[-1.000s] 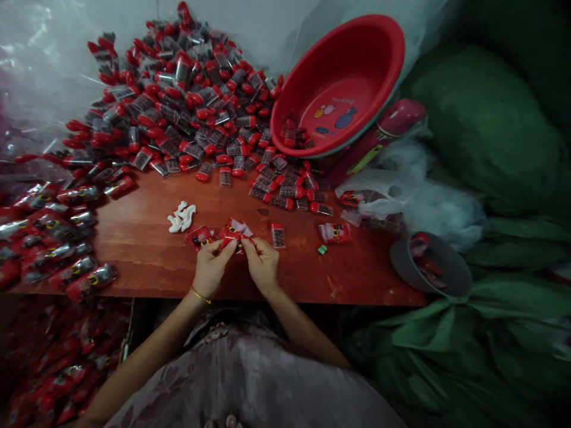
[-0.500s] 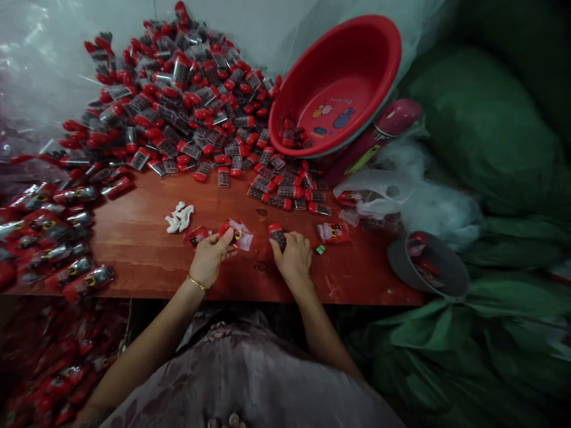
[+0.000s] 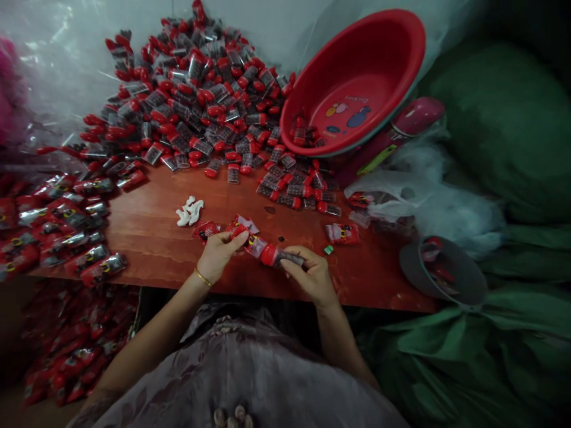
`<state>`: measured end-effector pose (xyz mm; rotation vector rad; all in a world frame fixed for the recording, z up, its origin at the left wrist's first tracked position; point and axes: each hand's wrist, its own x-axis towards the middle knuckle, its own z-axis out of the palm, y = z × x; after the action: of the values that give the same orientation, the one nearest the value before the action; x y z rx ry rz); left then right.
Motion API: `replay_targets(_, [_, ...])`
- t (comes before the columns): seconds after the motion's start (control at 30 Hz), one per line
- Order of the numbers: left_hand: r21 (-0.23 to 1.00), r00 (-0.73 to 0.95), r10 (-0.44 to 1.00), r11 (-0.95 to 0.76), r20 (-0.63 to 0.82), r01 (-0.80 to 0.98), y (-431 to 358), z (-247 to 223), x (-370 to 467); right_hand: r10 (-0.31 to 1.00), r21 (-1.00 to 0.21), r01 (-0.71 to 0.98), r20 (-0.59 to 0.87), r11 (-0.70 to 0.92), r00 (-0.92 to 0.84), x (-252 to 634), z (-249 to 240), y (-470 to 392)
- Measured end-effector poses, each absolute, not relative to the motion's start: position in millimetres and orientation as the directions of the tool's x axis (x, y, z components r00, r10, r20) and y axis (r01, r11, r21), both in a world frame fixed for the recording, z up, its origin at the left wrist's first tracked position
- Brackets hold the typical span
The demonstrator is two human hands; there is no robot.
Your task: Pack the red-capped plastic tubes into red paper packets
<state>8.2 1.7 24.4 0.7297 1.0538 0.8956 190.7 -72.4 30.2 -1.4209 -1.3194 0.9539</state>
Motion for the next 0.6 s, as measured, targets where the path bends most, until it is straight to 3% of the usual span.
replay_targets(0.17, [0.967,0.292,0.929,0.249,-0.225,-0.048,3,27,2,1.000,-0.968,0.251,-0.019,-0.020,0.008,186,29,-65])
replay_targets(0.27, [0.975,0.299,0.934,0.217,-0.196,-0.040,4,26,1,0.999,-0.973,0.227,-0.027,-0.033,0.028,183,23,-63])
replay_targets(0.4, [0.934,0.241,0.944,0.281,-0.227,-0.220,2,22,8,0.997,-0.974,0.227,0.011,-0.006,0.073,178,13,-64])
replay_targets(0.6, [0.680,0.194,0.853,0.508,-0.485,-0.529,-6,17,24,0.990,-0.954,0.297,0.074,0.035,0.122,165,5,-64])
